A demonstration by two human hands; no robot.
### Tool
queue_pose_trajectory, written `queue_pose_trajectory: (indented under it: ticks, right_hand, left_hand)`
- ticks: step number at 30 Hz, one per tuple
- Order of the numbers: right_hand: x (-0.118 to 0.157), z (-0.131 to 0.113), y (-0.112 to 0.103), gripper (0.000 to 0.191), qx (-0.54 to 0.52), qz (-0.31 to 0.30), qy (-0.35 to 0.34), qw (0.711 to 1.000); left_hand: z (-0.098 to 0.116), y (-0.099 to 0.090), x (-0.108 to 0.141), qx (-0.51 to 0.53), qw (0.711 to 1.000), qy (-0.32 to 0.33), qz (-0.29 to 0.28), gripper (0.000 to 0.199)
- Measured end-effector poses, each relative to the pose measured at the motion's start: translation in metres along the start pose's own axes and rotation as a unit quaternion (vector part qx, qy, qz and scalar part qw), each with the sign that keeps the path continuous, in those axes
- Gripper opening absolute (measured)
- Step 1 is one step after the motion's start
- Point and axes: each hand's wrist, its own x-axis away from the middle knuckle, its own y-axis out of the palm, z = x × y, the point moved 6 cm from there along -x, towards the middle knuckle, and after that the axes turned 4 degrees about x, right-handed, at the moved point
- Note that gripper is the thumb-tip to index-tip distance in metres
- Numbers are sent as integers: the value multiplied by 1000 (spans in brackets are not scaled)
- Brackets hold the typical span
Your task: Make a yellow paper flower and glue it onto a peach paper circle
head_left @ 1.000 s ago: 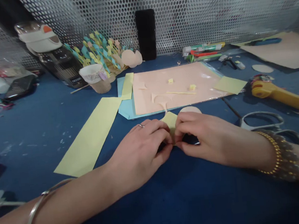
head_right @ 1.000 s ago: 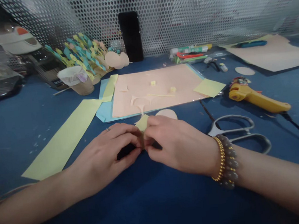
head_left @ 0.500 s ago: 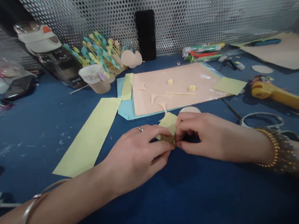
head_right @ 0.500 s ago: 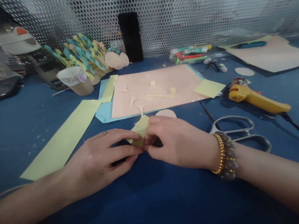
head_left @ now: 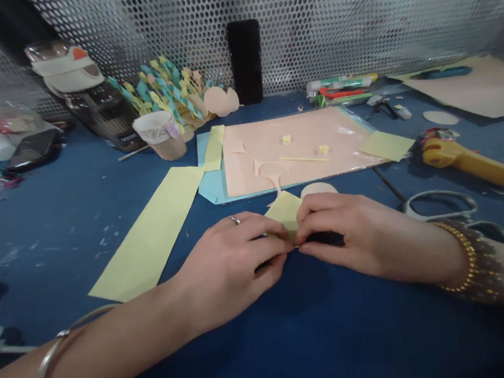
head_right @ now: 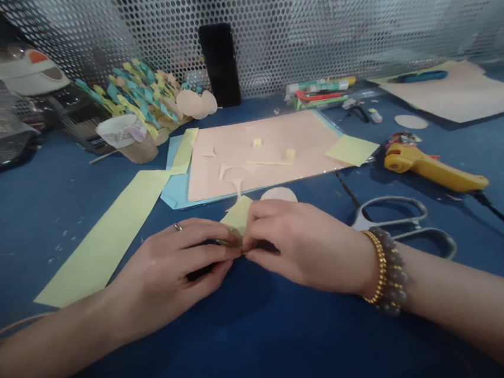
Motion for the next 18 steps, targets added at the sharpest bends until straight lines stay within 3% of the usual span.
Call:
queue_pose_trajectory:
  ticks: [8, 18]
  right_hand:
    - [4, -18, 7, 14, 227, 0, -65, 972]
    - [0, -16, 7, 23, 192, 1, -31, 981]
  left_hand:
    - [1, -1, -2, -13, 1000, -2, 7, 18]
    - [-4, 5, -3, -31, 996, -71, -38, 17]
